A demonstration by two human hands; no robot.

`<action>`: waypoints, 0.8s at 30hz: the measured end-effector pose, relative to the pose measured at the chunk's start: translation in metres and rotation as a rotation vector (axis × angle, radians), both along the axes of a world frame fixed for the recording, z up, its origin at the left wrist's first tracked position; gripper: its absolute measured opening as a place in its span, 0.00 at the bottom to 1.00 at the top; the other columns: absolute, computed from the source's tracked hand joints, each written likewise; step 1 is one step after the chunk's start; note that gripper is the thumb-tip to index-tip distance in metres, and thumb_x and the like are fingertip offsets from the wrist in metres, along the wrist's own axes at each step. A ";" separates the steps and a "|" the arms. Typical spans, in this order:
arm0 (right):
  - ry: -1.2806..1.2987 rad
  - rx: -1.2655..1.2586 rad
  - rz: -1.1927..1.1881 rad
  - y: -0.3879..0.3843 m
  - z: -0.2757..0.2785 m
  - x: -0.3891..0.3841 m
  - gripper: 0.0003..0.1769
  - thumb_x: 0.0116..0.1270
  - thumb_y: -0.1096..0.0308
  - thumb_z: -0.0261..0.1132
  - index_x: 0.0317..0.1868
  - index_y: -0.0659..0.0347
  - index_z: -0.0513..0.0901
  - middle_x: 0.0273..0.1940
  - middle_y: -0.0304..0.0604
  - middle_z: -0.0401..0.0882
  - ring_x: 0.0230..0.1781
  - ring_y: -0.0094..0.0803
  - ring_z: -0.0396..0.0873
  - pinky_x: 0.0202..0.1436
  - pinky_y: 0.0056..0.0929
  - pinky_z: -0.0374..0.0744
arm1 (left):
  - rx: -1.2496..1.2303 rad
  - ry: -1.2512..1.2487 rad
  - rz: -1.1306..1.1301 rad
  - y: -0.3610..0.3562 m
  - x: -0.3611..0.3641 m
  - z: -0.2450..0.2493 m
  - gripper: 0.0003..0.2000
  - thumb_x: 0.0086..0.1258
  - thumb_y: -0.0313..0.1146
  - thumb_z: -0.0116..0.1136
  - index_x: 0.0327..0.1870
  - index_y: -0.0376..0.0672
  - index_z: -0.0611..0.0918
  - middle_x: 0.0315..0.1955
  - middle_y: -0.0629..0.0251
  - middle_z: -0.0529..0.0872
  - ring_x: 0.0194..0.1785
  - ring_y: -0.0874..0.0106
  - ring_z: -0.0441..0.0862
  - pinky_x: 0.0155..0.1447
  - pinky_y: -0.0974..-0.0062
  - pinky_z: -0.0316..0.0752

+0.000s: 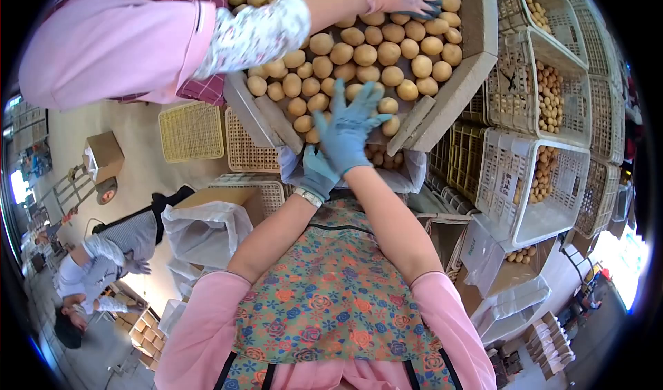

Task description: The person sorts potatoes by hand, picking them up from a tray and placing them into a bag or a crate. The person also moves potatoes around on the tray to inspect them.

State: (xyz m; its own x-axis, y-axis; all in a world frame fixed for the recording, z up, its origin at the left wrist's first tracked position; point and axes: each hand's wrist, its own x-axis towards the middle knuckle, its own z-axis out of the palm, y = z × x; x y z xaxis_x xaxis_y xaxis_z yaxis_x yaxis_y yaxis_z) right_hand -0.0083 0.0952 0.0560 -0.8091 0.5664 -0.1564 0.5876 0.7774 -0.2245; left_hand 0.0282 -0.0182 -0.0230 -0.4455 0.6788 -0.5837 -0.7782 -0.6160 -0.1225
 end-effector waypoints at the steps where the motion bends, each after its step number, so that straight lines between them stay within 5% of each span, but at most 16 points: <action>1: 0.017 -0.030 0.114 -0.009 0.004 0.008 0.48 0.69 0.41 0.64 0.82 0.57 0.62 0.83 0.53 0.55 0.85 0.60 0.46 0.83 0.71 0.47 | -0.001 0.000 -0.011 0.001 0.000 0.000 0.36 0.81 0.59 0.36 0.84 0.50 0.59 0.84 0.60 0.58 0.85 0.54 0.56 0.84 0.49 0.55; 5: 0.082 -0.124 0.537 0.017 -0.006 0.056 0.40 0.72 0.46 0.63 0.81 0.48 0.67 0.83 0.41 0.58 0.86 0.55 0.46 0.85 0.68 0.46 | -0.106 -0.065 -0.083 0.001 -0.007 0.011 0.37 0.80 0.62 0.34 0.85 0.52 0.58 0.84 0.60 0.58 0.84 0.54 0.56 0.83 0.41 0.52; 7: -0.039 0.141 0.718 0.045 -0.010 0.086 0.32 0.74 0.54 0.61 0.77 0.45 0.73 0.82 0.35 0.60 0.86 0.49 0.48 0.86 0.65 0.45 | -0.157 -0.096 -0.103 -0.002 -0.010 0.015 0.38 0.79 0.64 0.33 0.85 0.53 0.57 0.84 0.60 0.59 0.84 0.53 0.56 0.83 0.37 0.50; 10: -0.117 0.090 0.845 0.062 0.023 0.115 0.27 0.73 0.61 0.61 0.72 0.48 0.79 0.78 0.39 0.66 0.82 0.45 0.59 0.85 0.59 0.54 | -0.106 -0.032 -0.068 -0.016 -0.001 -0.014 0.37 0.80 0.63 0.35 0.84 0.54 0.60 0.83 0.60 0.60 0.85 0.55 0.56 0.81 0.35 0.52; 15: 0.092 0.027 0.715 0.061 0.039 0.088 0.25 0.67 0.65 0.63 0.66 0.55 0.80 0.67 0.42 0.76 0.65 0.39 0.76 0.69 0.43 0.74 | 0.040 -0.131 -0.048 -0.002 -0.012 0.016 0.33 0.81 0.60 0.39 0.82 0.54 0.65 0.80 0.60 0.66 0.81 0.51 0.65 0.76 0.39 0.68; 19: 0.328 0.016 0.511 0.062 0.013 0.035 0.31 0.64 0.69 0.67 0.69 0.51 0.77 0.68 0.46 0.75 0.59 0.42 0.78 0.57 0.42 0.78 | 0.035 -0.034 -0.009 0.009 -0.011 0.030 0.35 0.81 0.62 0.36 0.83 0.52 0.62 0.82 0.58 0.62 0.83 0.50 0.59 0.81 0.37 0.58; 24: -0.081 0.118 0.381 0.042 0.006 -0.007 0.20 0.71 0.69 0.65 0.62 0.45 0.80 0.70 0.52 0.70 0.52 0.38 0.81 0.49 0.41 0.82 | 0.002 -0.101 -0.002 0.007 -0.010 0.026 0.37 0.81 0.63 0.35 0.84 0.51 0.60 0.83 0.57 0.59 0.85 0.49 0.55 0.82 0.35 0.54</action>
State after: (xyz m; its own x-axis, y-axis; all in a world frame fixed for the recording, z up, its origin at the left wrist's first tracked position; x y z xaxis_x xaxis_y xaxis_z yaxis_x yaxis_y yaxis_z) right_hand -0.0152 0.1370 0.0619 -0.9524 0.2462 -0.1799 0.2645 0.9606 -0.0856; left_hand 0.0184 -0.0115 0.0032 -0.3830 0.6807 -0.6245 -0.7631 -0.6141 -0.2013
